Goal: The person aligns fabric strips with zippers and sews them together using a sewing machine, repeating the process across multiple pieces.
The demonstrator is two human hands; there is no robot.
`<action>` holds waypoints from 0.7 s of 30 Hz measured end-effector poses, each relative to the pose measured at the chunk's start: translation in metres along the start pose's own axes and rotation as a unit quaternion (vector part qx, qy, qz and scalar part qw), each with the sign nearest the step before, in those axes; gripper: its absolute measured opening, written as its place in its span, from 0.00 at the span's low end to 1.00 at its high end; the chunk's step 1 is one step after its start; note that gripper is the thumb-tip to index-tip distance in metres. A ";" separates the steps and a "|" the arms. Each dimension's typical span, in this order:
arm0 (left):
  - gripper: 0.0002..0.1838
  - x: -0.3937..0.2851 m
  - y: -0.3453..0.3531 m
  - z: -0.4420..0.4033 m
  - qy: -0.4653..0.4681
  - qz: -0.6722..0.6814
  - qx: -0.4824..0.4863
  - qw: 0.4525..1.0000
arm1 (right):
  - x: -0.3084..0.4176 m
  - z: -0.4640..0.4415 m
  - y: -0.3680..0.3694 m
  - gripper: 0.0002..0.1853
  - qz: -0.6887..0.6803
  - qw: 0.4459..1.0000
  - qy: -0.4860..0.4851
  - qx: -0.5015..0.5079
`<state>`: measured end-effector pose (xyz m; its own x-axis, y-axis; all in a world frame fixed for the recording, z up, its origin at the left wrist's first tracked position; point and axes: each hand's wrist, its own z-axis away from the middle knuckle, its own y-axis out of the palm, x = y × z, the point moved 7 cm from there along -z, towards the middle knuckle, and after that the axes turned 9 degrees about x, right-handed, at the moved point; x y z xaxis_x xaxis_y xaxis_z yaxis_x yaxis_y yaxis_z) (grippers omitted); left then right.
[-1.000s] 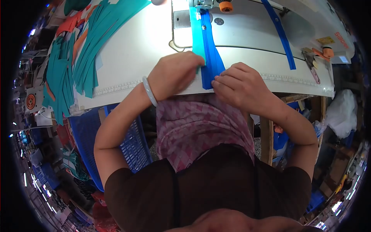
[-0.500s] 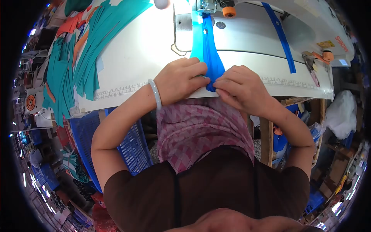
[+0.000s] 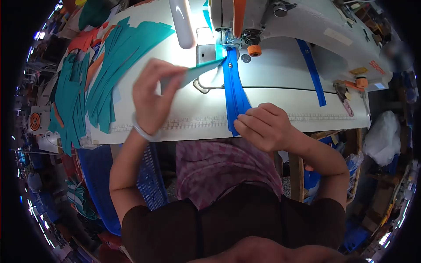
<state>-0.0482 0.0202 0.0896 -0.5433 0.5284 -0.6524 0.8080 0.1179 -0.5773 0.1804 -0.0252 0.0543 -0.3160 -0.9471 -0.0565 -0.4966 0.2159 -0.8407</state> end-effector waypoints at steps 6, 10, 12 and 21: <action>0.13 -0.004 0.008 -0.004 0.012 0.064 0.067 0.996 | 0.004 0.000 0.005 0.06 0.002 0.999 -0.047 0.022; 0.20 -0.021 0.058 0.004 0.050 0.116 0.346 0.930 | 0.005 0.001 0.011 0.04 -0.022 0.998 -0.046 0.040; 0.20 0.000 0.073 -0.004 0.018 0.103 0.320 0.942 | 0.002 0.004 0.017 0.04 -0.054 0.997 -0.019 0.059; 0.23 0.050 0.096 -0.047 -0.065 -0.213 0.133 0.966 | 0.005 0.002 0.021 0.08 -0.086 0.990 -0.005 0.115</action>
<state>0.0130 0.0979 0.0243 -0.8511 0.3677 -0.3748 0.4277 0.0716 -0.9011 0.1702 -0.0259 0.0354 -0.2339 -0.9678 0.0929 -0.3447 -0.0068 -0.9387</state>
